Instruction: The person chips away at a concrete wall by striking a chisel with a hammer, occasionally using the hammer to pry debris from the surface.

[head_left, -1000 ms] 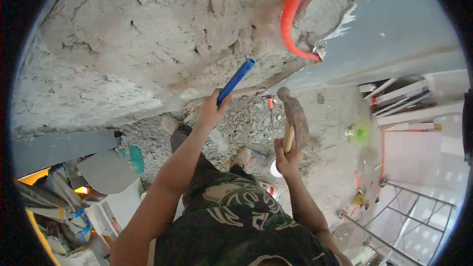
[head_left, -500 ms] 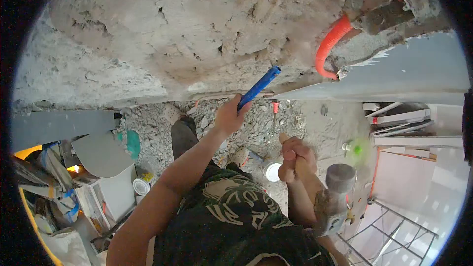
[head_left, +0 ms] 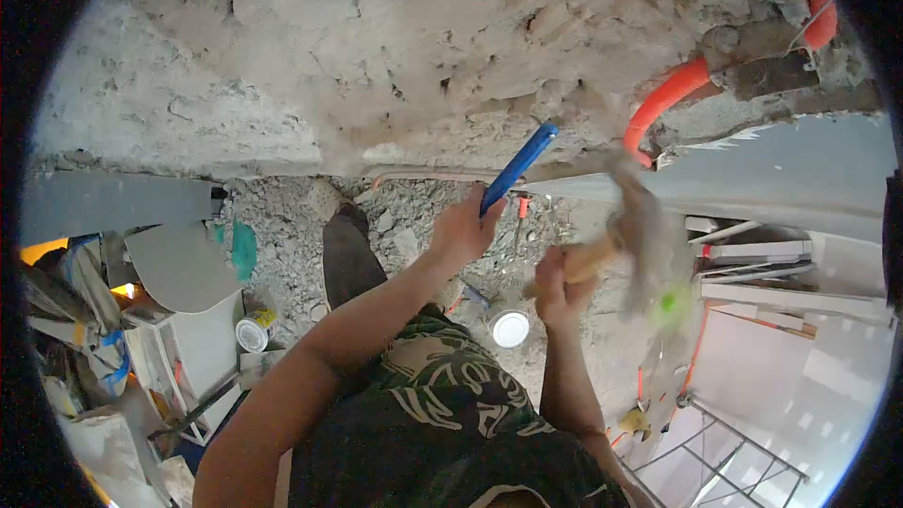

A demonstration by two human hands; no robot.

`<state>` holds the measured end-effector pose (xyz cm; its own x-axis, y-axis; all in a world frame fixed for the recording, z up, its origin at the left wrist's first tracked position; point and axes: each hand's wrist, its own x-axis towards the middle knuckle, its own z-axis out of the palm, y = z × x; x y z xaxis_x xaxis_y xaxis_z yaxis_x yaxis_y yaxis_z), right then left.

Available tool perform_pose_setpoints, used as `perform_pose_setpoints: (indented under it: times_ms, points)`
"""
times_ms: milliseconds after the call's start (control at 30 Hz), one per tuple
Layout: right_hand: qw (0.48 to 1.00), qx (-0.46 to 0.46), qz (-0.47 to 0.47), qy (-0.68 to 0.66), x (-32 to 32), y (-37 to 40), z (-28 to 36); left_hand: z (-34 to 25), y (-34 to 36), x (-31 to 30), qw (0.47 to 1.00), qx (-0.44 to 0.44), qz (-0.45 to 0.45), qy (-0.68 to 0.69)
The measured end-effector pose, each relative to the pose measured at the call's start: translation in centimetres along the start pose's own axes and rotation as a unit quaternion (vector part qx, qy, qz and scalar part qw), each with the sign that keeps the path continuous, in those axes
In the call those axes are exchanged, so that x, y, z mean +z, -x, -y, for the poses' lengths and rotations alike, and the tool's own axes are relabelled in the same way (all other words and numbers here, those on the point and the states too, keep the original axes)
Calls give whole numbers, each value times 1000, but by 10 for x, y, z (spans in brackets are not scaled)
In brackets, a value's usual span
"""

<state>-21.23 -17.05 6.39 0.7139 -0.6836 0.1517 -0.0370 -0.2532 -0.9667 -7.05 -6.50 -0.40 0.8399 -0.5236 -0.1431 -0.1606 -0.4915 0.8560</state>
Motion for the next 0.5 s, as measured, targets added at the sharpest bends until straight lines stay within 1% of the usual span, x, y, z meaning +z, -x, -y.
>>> perform_pose_setpoints:
  times_ms: [33,67,133,167,200,233,267,300,333,367,400,467,500]
  points:
    - [986,-160,35,-15,-3,-5,6,2,0,1,1000,-8,4,-27]
    - [986,-160,38,-16,-1,-8,8,2,0,2,1000,-11,2,-27]
    - [964,-162,-24,-207,7,-18,9,0,-1,3,999,-33,20,2]
    - [958,-260,-27,-118,16,-29,4,0,0,2,999,-32,17,4]
    - [957,-262,-26,-119,14,-28,-12,0,2,2,1000,-16,8,10]
    - [997,-52,43,40,11,-27,-37,0,3,1,1000,1,-2,16]
    - [961,160,108,198,12,-28,-41,2,2,3,1000,2,-6,18]
    - [961,159,107,199,10,-20,-42,4,3,5,1000,-10,1,-7]
    - [963,140,81,213,7,-12,-41,5,-2,6,999,-19,2,-30]
    - [965,117,60,226,8,-13,-37,3,-9,3,999,-18,-10,-28]
    - [964,122,61,227,5,-4,-25,1,-3,1,1000,-18,0,-1]
    - [993,70,43,85,-2,0,5,-4,1,-2,999,-20,7,27]
    - [993,71,45,86,-1,-3,27,-7,2,-4,999,-30,17,37]
